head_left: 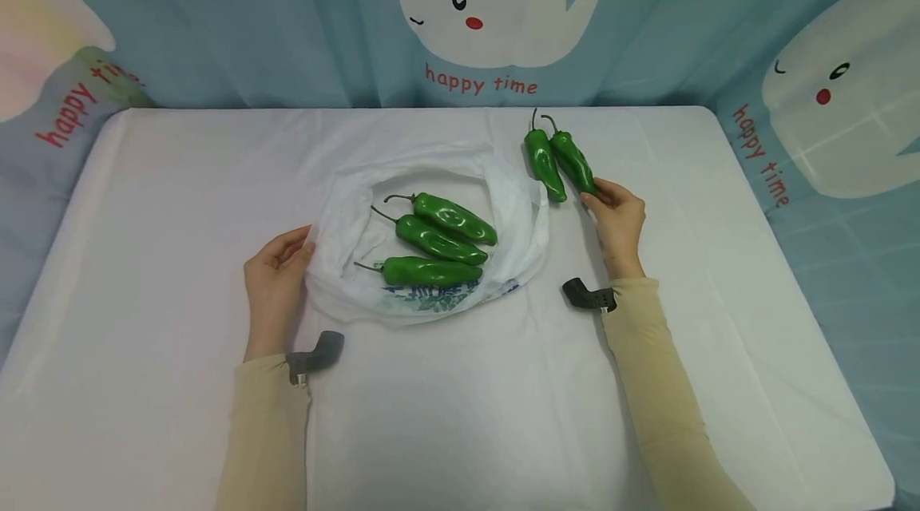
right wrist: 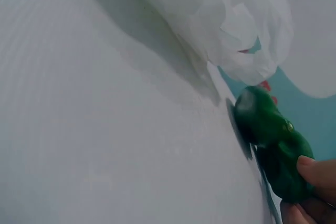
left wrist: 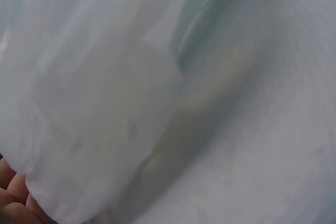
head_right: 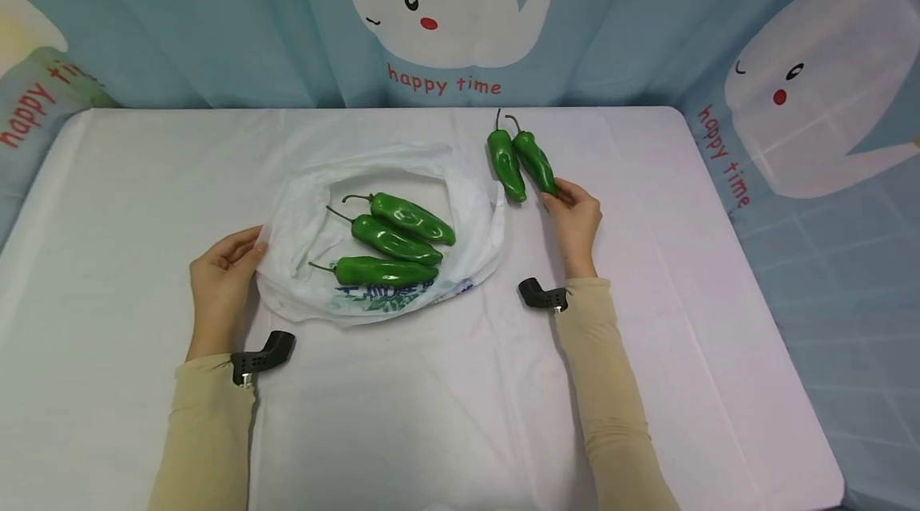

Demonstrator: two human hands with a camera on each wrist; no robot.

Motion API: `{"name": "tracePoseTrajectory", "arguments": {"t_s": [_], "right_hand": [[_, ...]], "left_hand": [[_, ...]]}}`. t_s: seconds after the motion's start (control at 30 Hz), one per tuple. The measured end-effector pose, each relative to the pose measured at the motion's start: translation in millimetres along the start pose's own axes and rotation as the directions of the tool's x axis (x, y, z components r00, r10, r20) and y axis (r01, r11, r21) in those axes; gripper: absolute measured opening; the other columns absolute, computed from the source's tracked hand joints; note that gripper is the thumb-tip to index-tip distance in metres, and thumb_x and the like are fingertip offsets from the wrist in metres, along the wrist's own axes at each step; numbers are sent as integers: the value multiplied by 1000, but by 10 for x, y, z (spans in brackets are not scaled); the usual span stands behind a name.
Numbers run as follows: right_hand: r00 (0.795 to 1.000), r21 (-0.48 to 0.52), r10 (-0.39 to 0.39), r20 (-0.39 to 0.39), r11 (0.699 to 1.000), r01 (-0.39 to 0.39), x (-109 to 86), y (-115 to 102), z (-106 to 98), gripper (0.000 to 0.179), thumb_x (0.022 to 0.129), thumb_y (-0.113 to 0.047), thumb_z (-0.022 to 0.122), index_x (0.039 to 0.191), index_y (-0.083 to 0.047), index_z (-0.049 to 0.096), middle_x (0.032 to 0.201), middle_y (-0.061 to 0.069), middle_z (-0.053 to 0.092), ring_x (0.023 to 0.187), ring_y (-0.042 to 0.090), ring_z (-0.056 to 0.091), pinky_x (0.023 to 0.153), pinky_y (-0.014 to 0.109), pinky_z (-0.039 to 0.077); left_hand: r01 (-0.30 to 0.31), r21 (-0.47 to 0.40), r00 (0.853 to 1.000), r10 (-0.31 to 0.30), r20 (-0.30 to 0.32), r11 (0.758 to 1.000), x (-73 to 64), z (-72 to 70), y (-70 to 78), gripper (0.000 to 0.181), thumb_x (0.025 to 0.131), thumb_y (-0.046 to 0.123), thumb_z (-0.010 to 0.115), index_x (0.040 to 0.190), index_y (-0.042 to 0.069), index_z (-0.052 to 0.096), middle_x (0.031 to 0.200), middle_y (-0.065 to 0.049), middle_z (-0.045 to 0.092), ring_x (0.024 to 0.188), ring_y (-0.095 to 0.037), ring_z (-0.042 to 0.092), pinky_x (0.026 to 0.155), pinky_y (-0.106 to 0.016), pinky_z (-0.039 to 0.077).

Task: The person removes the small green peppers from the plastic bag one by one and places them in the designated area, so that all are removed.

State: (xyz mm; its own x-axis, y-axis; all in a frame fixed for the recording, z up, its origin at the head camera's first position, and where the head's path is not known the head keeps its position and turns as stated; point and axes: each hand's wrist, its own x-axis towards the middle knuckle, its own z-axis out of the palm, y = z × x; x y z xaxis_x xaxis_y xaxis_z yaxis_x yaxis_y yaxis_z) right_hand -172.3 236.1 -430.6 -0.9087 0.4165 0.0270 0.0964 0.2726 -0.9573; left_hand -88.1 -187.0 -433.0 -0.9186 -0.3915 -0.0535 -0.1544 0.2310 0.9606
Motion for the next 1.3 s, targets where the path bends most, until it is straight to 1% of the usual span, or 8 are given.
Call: {"name": "tracePoseTrajectory", "arguments": {"t_s": [0.13, 0.3, 0.43, 0.6, 0.77, 1.0, 1.13, 1.3], "right_hand": [[1000, 14, -27, 0, 1000, 27, 25, -2, 58, 33, 84, -1, 70, 116, 6, 63, 114, 22, 63, 103, 21, 62, 86, 22, 49], [1000, 22, -24, 13, 999, 23, 38, 3, 115, 32, 85, -5, 70, 115, 4, 64, 114, 20, 64, 101, 17, 62, 84, 21, 49], [1000, 18, -23, 16, 1000, 23, 37, 13, 126, 32, 86, -6, 69, 115, 4, 64, 115, 18, 64, 101, 16, 62, 84, 21, 49], [1000, 38, -16, 20, 999, 15, 42, 8, 127, 32, 86, -6, 69, 115, 5, 64, 115, 17, 64, 100, 16, 61, 85, 22, 49], [1000, 93, 7, 7, 996, -8, 48, -14, 129, 30, 85, -4, 69, 113, 6, 65, 113, 16, 64, 94, 14, 60, 83, 21, 49], [1000, 183, 23, 2, 983, -23, 61, -20, 104, 29, 84, 0, 70, 111, 8, 65, 109, 15, 66, 92, 14, 60, 82, 20, 49], [1000, 210, 27, 13, 977, -29, 56, -23, 87, 30, 84, 0, 69, 112, 8, 64, 111, 17, 64, 93, 15, 60, 82, 21, 50], [1000, 246, 22, -10, 969, -19, 50, -40, 69, 29, 84, 3, 68, 112, 10, 63, 111, 19, 64, 90, 15, 60, 79, 20, 51]], "left_hand": [[-1, -8, 1000, 1, 4, 1000, -9, 17, -7, 27, 91, 7, 61, 117, 1, 65, 101, -3, 66, 91, -8, 63, 76, -11, 48], [4, 9, 1000, -4, 4, 1000, -21, 27, -10, 27, 91, 7, 61, 117, 1, 65, 102, -5, 66, 92, -7, 63, 76, -11, 47], [-5, 11, 1000, 5, 3, 1000, -30, 22, -1, 26, 91, 8, 61, 117, 1, 65, 103, -6, 67, 92, -8, 64, 76, -11, 48], [-2, -1, 1000, 2, -3, 1000, -27, 12, 10, 26, 91, 8, 62, 116, 0, 65, 99, -1, 67, 88, -4, 63, 75, -11, 48], [8, 4, 1000, -8, -9, 1000, -13, 0, 6, 27, 91, 7, 62, 117, 0, 65, 97, 1, 66, 86, -1, 62, 75, -10, 47], [-8, -2, 1000, 8, -8, 1000, 3, 1, 5, 27, 91, 5, 61, 116, -1, 65, 97, 1, 66, 86, 1, 62, 75, -10, 47], [3, -13, 1000, -3, -6, 1000, 6, 4, 4, 27, 91, 6, 61, 117, -1, 65, 96, 2, 66, 86, -1, 62, 75, -10, 47], [10, -33, 1000, -11, -1, 999, 13, 10, -8, 27, 91, 6, 62, 116, -1, 65, 94, 5, 65, 86, -3, 63, 74, -10, 48]]}}
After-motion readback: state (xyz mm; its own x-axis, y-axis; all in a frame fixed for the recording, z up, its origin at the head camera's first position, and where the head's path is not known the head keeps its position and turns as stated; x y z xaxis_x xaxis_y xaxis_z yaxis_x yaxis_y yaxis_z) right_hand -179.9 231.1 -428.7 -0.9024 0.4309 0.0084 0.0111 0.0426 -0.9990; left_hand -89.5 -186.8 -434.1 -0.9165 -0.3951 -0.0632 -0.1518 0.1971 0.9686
